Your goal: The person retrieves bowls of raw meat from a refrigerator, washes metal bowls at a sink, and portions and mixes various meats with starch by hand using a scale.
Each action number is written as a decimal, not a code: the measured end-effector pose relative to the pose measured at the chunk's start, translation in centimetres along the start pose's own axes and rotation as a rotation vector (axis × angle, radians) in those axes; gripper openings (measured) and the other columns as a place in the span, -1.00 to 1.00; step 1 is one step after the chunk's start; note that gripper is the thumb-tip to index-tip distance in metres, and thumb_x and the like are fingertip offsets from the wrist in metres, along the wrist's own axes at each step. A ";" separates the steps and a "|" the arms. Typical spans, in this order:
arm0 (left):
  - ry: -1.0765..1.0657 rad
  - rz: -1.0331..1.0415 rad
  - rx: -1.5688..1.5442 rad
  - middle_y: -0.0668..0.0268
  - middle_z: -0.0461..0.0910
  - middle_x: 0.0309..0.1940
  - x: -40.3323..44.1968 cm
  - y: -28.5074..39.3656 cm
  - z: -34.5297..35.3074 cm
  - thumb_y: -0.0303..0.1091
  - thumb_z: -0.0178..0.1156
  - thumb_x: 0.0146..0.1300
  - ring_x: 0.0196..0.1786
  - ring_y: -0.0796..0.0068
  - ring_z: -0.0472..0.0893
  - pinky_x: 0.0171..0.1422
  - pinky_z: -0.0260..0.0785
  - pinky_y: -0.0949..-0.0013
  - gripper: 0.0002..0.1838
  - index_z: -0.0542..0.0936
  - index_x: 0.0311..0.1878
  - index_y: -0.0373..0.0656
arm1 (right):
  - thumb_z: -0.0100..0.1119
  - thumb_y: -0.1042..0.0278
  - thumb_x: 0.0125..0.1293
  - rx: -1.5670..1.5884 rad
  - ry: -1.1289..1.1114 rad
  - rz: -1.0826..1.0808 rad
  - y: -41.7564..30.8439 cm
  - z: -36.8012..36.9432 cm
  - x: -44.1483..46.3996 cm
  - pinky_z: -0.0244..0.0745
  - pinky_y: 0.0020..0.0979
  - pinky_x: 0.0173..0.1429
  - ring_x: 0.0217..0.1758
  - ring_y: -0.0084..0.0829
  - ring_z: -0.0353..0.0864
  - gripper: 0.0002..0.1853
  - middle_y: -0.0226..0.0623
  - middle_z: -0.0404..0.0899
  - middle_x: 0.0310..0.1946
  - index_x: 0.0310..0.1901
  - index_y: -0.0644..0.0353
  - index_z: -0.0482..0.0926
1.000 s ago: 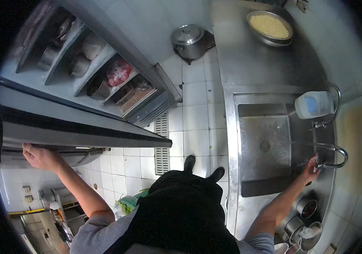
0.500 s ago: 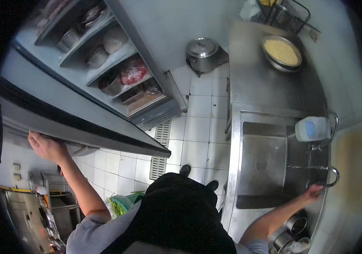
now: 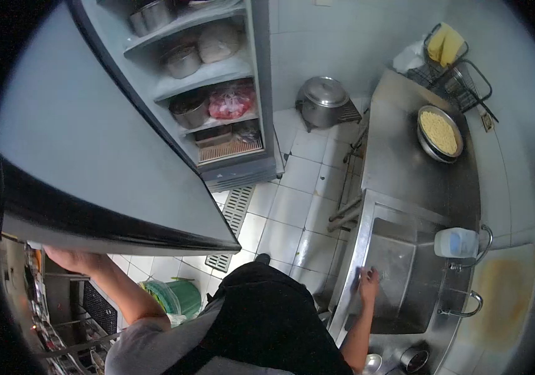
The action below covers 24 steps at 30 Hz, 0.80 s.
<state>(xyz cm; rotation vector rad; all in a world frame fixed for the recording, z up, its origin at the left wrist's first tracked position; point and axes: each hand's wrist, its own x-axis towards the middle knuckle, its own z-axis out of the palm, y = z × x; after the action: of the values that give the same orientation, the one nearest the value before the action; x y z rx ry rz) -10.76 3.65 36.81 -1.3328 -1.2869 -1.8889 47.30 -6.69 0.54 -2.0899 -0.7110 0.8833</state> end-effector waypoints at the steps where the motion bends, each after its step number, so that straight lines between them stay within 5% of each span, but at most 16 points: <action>1: 0.029 0.062 0.324 0.07 0.46 -0.02 -0.8 -0.6 -1.0 -0.20 -0.04 0.31 -0.03 0.26 0.51 0.13 0.37 0.24 -0.53 0.36 0.13 -0.39 | 0.25 0.09 0.15 -0.129 -0.033 0.037 -3.2 0.9 -1.1 0.26 -0.28 0.27 0.20 -0.09 0.39 -0.25 0.13 0.37 0.13 0.26 0.38 0.21; 3: 0.188 -0.196 -0.167 0.10 0.51 -0.12 -1.7 -3.0 -3.5 -0.24 -0.02 0.29 -0.20 0.35 0.53 -0.08 0.42 0.28 -0.59 0.41 0.05 -0.39 | 0.29 0.11 0.10 -0.352 -0.053 -0.112 -2.3 2.8 -0.3 0.18 -0.25 0.33 0.26 -0.04 0.31 -0.17 0.19 0.30 0.17 0.29 0.41 0.12; 5: 0.344 -0.284 -0.241 0.08 0.50 -0.09 -1.7 -1.5 -3.0 -0.11 -0.04 0.29 -0.19 0.33 0.53 -0.08 0.43 0.26 -0.52 0.40 0.07 -0.36 | 0.33 0.14 0.05 -0.559 -0.076 -0.263 -1.2 3.8 0.0 0.10 -0.21 0.38 0.32 0.02 0.22 -0.08 0.25 0.23 0.21 0.31 0.44 0.03; 6: 0.253 -0.113 0.062 0.05 0.50 -0.08 -2.4 -2.8 -4.2 -0.04 -0.09 0.30 -0.17 0.32 0.53 -0.06 0.45 0.24 -0.49 0.39 0.10 -0.32 | 0.37 0.17 -0.02 -0.573 -0.020 -0.258 -0.7 4.2 -0.1 0.12 -0.18 0.36 0.31 0.03 0.22 -0.01 0.24 0.18 0.23 0.31 0.46 -0.02; 7: 0.075 0.448 0.402 0.13 0.50 -0.15 -1.7 -3.8 -5.3 0.02 0.03 0.26 -0.23 0.36 0.51 -0.13 0.41 0.27 -0.48 0.41 0.07 -0.25 | 0.41 0.20 -0.10 -0.585 0.038 -0.252 -0.6 5.0 -0.4 0.14 -0.14 0.34 0.30 0.04 0.21 0.06 0.23 0.14 0.25 0.31 0.49 -0.07; 15: 0.060 0.200 0.200 0.16 0.50 -0.18 -3.1 -2.5 -3.4 0.04 0.08 0.23 -0.25 0.38 0.50 -0.15 0.39 0.29 -0.48 0.42 0.03 -0.24 | 0.28 0.37 0.01 -0.624 0.282 -0.094 -4.4 7.5 -3.5 0.23 -0.14 0.26 0.21 0.07 0.30 -0.16 0.12 0.27 0.17 0.30 0.38 0.03; 17: 0.044 0.187 0.192 0.17 0.50 -0.19 -3.1 -2.9 -2.9 0.04 0.09 0.22 -0.26 0.39 0.50 -0.16 0.38 0.30 -0.48 0.42 0.02 -0.24 | 0.26 0.36 0.04 -0.697 0.364 -0.253 -2.9 7.2 -3.1 0.27 -0.16 0.23 0.17 0.06 0.33 -0.23 0.10 0.32 0.11 0.26 0.36 0.11; 24: 0.007 0.162 0.145 0.20 0.50 -0.22 -2.7 -3.8 -0.9 0.06 0.13 0.19 -0.28 0.41 0.49 -0.18 0.37 0.32 -0.47 0.43 -0.01 -0.23 | 0.26 0.36 0.05 -0.698 0.429 -0.237 -2.1 7.8 -2.7 0.29 -0.15 0.20 0.14 0.05 0.36 -0.28 0.06 0.33 0.09 0.23 0.38 0.15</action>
<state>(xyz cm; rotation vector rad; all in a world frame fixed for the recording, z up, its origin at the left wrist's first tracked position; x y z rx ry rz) -13.09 4.18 32.76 -1.3122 -1.2465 -1.6577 39.24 -4.14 -0.61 -2.5950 -1.1019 0.0210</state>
